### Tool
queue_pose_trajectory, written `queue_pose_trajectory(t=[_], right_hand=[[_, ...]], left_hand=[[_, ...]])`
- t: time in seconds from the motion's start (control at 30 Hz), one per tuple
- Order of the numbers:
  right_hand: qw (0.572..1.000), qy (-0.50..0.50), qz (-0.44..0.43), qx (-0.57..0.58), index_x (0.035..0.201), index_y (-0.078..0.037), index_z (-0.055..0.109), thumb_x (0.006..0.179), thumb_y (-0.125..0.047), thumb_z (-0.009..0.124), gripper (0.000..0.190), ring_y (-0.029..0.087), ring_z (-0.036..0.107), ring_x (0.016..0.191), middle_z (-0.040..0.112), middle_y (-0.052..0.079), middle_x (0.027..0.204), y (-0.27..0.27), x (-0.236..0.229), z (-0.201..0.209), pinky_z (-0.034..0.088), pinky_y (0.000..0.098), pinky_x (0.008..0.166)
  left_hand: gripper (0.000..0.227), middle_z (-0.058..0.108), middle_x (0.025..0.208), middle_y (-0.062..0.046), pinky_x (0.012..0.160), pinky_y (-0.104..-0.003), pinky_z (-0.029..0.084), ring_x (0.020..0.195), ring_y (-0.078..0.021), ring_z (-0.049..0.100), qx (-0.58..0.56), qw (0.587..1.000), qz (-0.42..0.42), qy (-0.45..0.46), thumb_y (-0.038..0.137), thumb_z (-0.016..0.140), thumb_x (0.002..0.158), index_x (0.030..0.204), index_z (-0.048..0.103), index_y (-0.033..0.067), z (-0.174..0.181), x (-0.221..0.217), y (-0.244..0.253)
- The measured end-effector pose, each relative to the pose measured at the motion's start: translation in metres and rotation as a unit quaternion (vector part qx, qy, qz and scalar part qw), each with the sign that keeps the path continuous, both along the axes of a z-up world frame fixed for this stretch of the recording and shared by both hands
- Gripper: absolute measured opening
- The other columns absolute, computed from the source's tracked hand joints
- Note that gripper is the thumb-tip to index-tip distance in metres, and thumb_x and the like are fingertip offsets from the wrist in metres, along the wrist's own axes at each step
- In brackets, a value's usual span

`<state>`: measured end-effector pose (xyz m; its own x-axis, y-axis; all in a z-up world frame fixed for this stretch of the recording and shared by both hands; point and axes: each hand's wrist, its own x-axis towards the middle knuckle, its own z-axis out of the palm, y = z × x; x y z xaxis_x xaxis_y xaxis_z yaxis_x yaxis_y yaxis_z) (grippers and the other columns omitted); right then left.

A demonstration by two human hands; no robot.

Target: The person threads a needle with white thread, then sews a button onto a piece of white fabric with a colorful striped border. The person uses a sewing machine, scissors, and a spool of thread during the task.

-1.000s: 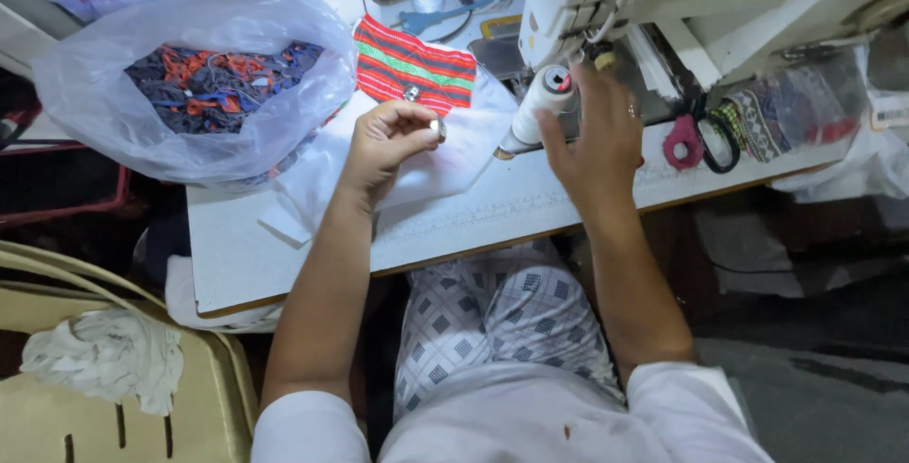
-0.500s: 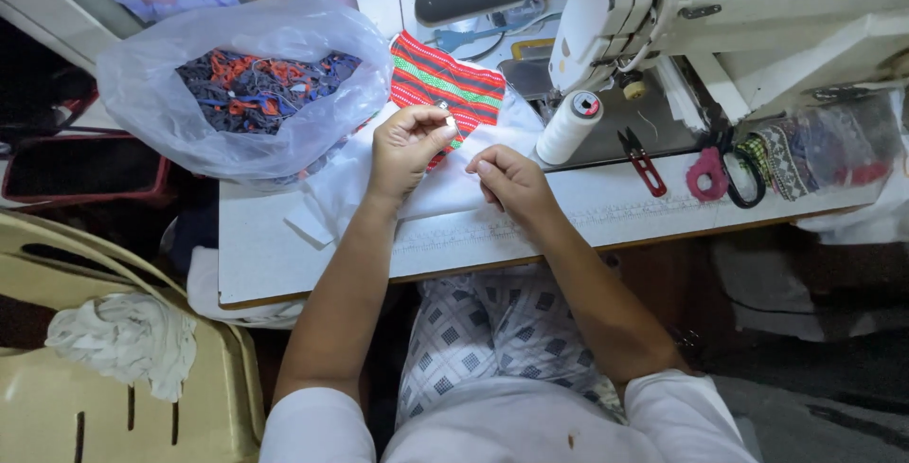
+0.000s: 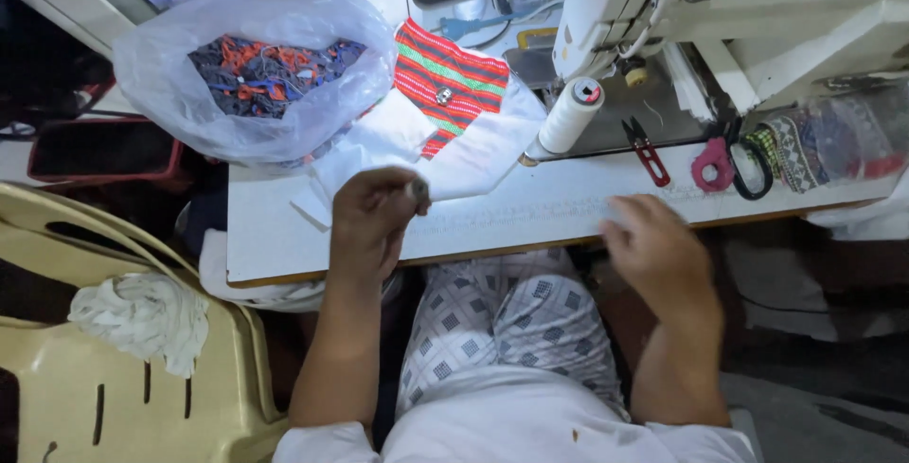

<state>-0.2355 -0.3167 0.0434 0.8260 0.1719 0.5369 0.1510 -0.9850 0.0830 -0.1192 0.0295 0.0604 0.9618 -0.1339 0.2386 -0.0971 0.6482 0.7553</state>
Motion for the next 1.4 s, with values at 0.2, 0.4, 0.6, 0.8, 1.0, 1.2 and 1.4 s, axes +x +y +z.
queue_pose_trajectory(t=[0.2, 0.4, 0.6, 0.8, 1.0, 1.2, 1.4], right_hand=[[0.949, -0.154, -0.025, 0.273, 0.12, 0.013, 0.069, 0.113, -0.022, 0.062, 0.036, 0.043, 0.053, 0.132, 0.044, 0.026, 0.139, 0.001, -0.061, 0.068, 0.045, 0.0525, 0.114], [0.954, -0.217, -0.072, 0.193, 0.127, 0.027, 0.067, 0.134, -0.013, 0.054, 0.043, 0.044, 0.061, 0.095, 0.062, 0.035, 0.11, -0.038, -0.101, 0.088, 0.048, 0.0501, 0.086], [0.93, -0.255, -0.136, 0.228, 0.137, 0.025, 0.067, 0.129, 0.008, 0.06, 0.019, 0.047, 0.063, 0.121, 0.067, 0.038, 0.132, -0.055, -0.133, 0.067, 0.05, 0.0547, 0.105], [0.832, 0.13, 0.103, 0.529, 0.144, -0.012, 0.058, 0.094, -0.019, 0.067, 0.051, 0.043, 0.058, 0.13, 0.056, 0.017, 0.15, 0.057, -0.048, 0.054, 0.057, 0.0584, 0.082], [0.728, 0.33, 0.216, 0.56, 0.145, -0.011, 0.057, 0.102, -0.037, 0.054, 0.05, 0.023, 0.068, 0.081, 0.073, 0.012, 0.091, 0.111, 0.001, 0.015, 0.056, 0.0436, 0.077], [0.66, 0.512, 0.207, 0.508, 0.114, -0.007, 0.076, 0.102, -0.027, 0.055, 0.031, 0.027, 0.068, 0.081, 0.075, 0.012, 0.084, 0.082, 0.033, 0.006, 0.056, 0.0413, 0.078], [0.827, 0.38, 0.216, 0.354, 0.116, -0.005, 0.073, 0.103, -0.016, 0.057, 0.023, 0.021, 0.061, 0.066, 0.062, 0.01, 0.07, 0.084, 0.074, 0.054, 0.053, 0.0383, 0.064]], left_hand=[[0.026, 0.068, 0.106, -0.016, 0.08, -0.026, 0.061, 0.093, -0.021, 0.069, 0.036, 0.998, 0.039, -0.014, -0.007, 0.077, 0.083, 0.107, 0.071, -0.0019, 0.014, -0.066, 0.004], [0.022, 0.069, 0.107, -0.013, 0.083, -0.022, 0.059, 0.093, -0.0168, 0.069, 0.12, 0.989, 0.072, -0.056, -0.002, 0.077, 0.086, 0.107, 0.071, 0.0006, 0.028, -0.091, 0.001], [0.025, 0.071, 0.109, -0.006, 0.082, -0.017, 0.054, 0.087, -0.0082, 0.065, 0.209, 0.969, 0.131, -0.014, -0.004, 0.08, 0.084, 0.107, 0.074, 0.0037, 0.013, -0.099, -0.005], [0.022, 0.072, 0.091, -0.018, 0.071, -0.031, 0.064, 0.08, -0.0193, 0.074, 0.229, 0.956, 0.135, -0.125, -0.003, 0.085, 0.081, 0.101, 0.076, -0.007, 0.018, -0.098, -0.058], [0.019, 0.074, 0.093, -0.017, 0.068, -0.034, 0.064, 0.08, -0.0254, 0.076, 0.302, 0.917, 0.187, -0.183, -0.004, 0.081, 0.084, 0.102, 0.077, -0.004, 0.026, -0.1, -0.059], [0.021, 0.075, 0.093, -0.011, 0.073, -0.025, 0.063, 0.082, -0.0116, 0.072, 0.246, 0.962, 0.1, -0.061, 0.002, 0.085, 0.083, 0.102, 0.076, -0.0018, 0.005, -0.091, -0.05], [0.016, 0.072, 0.088, -0.012, 0.068, -0.03, 0.064, 0.079, -0.0242, 0.076, 0.391, 0.898, 0.126, -0.155, 0.0, 0.081, 0.084, 0.099, 0.076, -0.0008, 0.023, -0.087, -0.051]])
